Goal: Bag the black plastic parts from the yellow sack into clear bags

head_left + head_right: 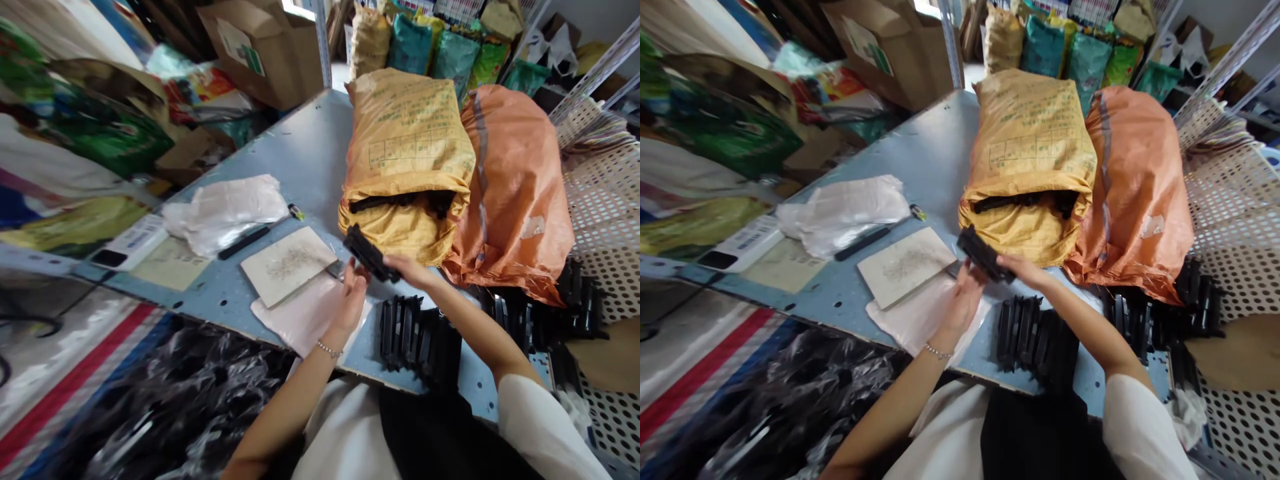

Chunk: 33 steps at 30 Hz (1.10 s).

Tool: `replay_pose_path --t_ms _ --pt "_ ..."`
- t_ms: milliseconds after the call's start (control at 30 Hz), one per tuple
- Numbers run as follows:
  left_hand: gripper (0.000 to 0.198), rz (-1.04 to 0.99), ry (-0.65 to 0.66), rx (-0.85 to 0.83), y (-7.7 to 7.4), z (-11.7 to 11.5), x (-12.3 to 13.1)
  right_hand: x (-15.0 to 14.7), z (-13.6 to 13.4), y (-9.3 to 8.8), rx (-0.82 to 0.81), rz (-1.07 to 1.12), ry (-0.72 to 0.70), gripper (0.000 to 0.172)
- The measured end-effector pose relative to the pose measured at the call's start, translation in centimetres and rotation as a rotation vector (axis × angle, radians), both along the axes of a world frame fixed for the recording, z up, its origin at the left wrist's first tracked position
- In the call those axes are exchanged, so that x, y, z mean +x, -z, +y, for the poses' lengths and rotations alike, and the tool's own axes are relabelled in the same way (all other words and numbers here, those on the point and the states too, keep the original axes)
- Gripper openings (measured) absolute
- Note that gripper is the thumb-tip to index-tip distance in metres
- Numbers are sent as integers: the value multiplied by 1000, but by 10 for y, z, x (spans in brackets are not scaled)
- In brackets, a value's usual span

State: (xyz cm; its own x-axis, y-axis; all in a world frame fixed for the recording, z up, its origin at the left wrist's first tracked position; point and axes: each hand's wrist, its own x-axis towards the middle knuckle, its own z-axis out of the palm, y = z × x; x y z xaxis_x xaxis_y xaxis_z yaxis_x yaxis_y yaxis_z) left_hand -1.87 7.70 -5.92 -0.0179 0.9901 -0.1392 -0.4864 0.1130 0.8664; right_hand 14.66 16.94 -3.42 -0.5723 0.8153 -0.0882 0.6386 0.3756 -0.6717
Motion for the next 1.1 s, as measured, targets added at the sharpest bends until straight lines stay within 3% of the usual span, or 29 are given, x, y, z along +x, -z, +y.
replay_pose_path --t_ms 67,100,233,300,367,533,600,700,767,867,967,1100 --pt "56 -120 40 -1 -17 3 3 12 -43 -10 -161 194 -101 48" --pt "49 -132 61 -18 -24 1 5 17 -60 -18 -156 226 -74 48" --pt "37 -84 150 -115 -41 -18 16 28 -83 -55 221 140 193 48" --pt "39 -75 225 -152 -42 -27 22 25 -78 -64 348 78 213 50" --pt "41 -37 258 -147 -41 -33 25 19 -70 -65 294 111 214 50" --pt "40 -3 245 -93 -45 -35 20 12 -75 -53 -125 359 201 53" --pt "39 -61 230 -144 -50 -31 14 13 -90 -52 -71 308 113 55" --pt "38 -129 192 -213 -58 -26 9 11 -123 -49 193 104 -68 56" --pt "38 -150 208 -230 -60 -29 8 6 -144 -44 273 -6 -122 54" --pt "37 -72 251 -196 -54 -43 8 2 -171 -35 111 -12 -126 47" --pt "39 88 311 -141 -34 -59 2 17 -193 -26 -39 -15 -88 43" --pt "51 271 335 -253 7 -64 -5 63 -216 -4 179 -351 409 38"
